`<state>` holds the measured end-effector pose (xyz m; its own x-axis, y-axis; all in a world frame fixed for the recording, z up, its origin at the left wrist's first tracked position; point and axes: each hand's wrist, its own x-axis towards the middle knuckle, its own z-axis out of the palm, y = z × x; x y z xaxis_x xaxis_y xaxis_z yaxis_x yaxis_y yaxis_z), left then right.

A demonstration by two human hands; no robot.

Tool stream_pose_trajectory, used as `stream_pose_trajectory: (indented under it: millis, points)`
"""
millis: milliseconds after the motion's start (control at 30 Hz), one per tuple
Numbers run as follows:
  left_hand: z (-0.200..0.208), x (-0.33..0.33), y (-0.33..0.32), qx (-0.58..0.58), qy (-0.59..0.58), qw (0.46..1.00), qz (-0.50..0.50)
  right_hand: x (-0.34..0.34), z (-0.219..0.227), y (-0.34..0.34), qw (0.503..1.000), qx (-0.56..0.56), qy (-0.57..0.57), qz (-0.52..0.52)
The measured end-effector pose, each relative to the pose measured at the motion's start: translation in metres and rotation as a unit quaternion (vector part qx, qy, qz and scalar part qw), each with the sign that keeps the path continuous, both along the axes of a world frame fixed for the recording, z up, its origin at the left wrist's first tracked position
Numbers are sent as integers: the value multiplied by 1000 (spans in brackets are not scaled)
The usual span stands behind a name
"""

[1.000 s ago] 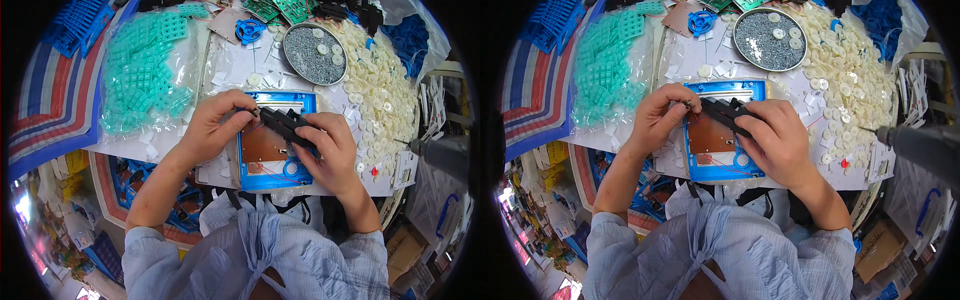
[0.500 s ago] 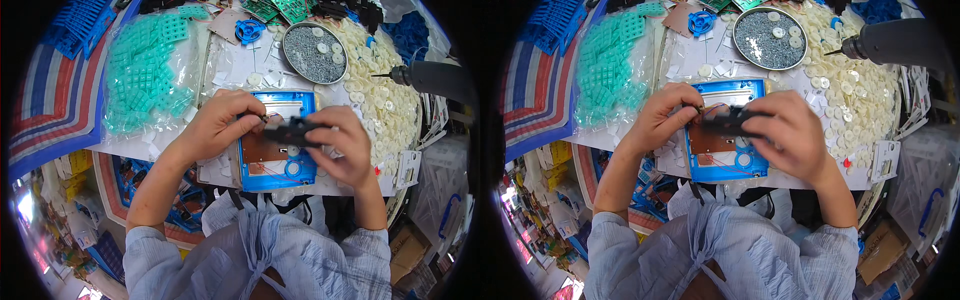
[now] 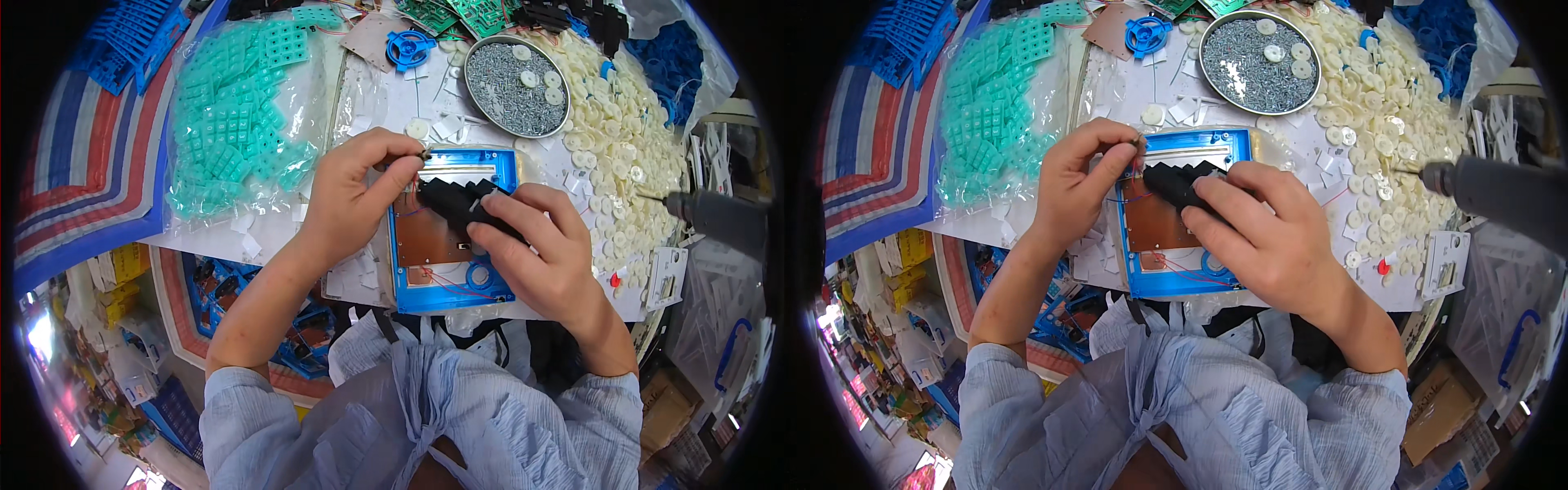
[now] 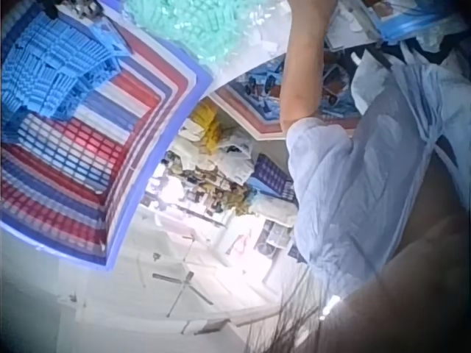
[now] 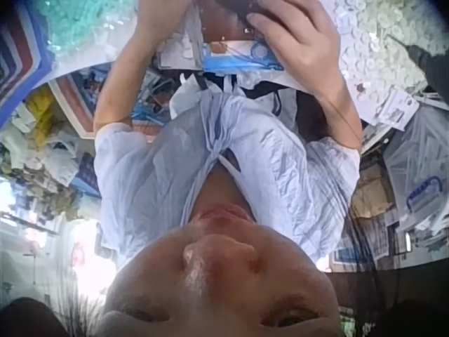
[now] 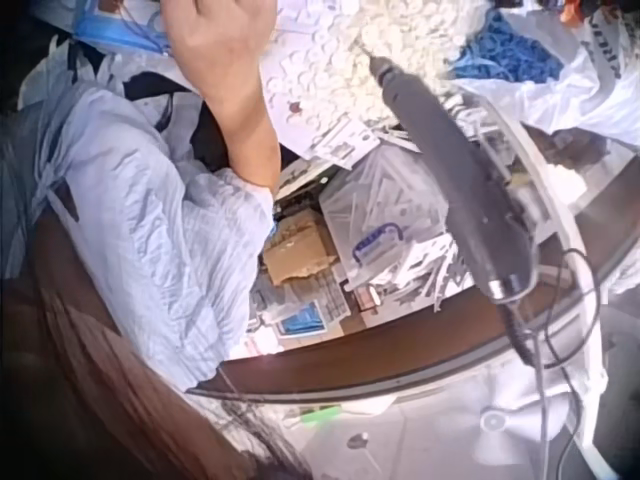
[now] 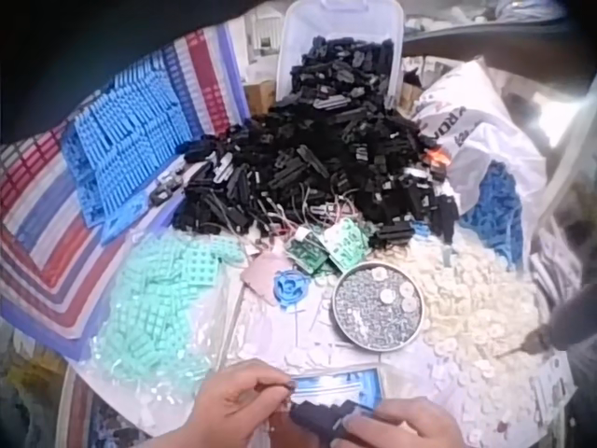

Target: Assembling a blue electronic toy by placing internal components into the casing and securing them with screws.

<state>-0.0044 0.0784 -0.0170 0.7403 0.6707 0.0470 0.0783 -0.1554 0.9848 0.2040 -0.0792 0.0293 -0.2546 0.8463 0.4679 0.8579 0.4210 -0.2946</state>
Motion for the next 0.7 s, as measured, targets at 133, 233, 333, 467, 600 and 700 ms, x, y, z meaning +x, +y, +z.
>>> stream_pose_trajectory:
  millis: [133, 233, 333, 467, 600, 700]
  points:
    - [15, 8, 0, -72, 34, 997, -2, -6, -2, -2, 998, -1, 37, 55]
    - [20, 10, 5, -31, 60, 997, -39, -9, -14, -4, 993, -13, 93, 73]
    - [22, 7, 10, 88, 65, 991, -82, -5, -17, -1, 985, -50, 160, 47]
    - [24, 6, 14, 227, 46, 963, -140, -1, -20, 1, 977, -62, 204, 3]
    - [28, 7, 20, 274, 57, 941, -188, -3, -25, -1, 974, -63, 216, -8]
    - [31, 13, 24, 321, 58, 921, -212, -2, -24, 0, 973, -70, 217, -11]
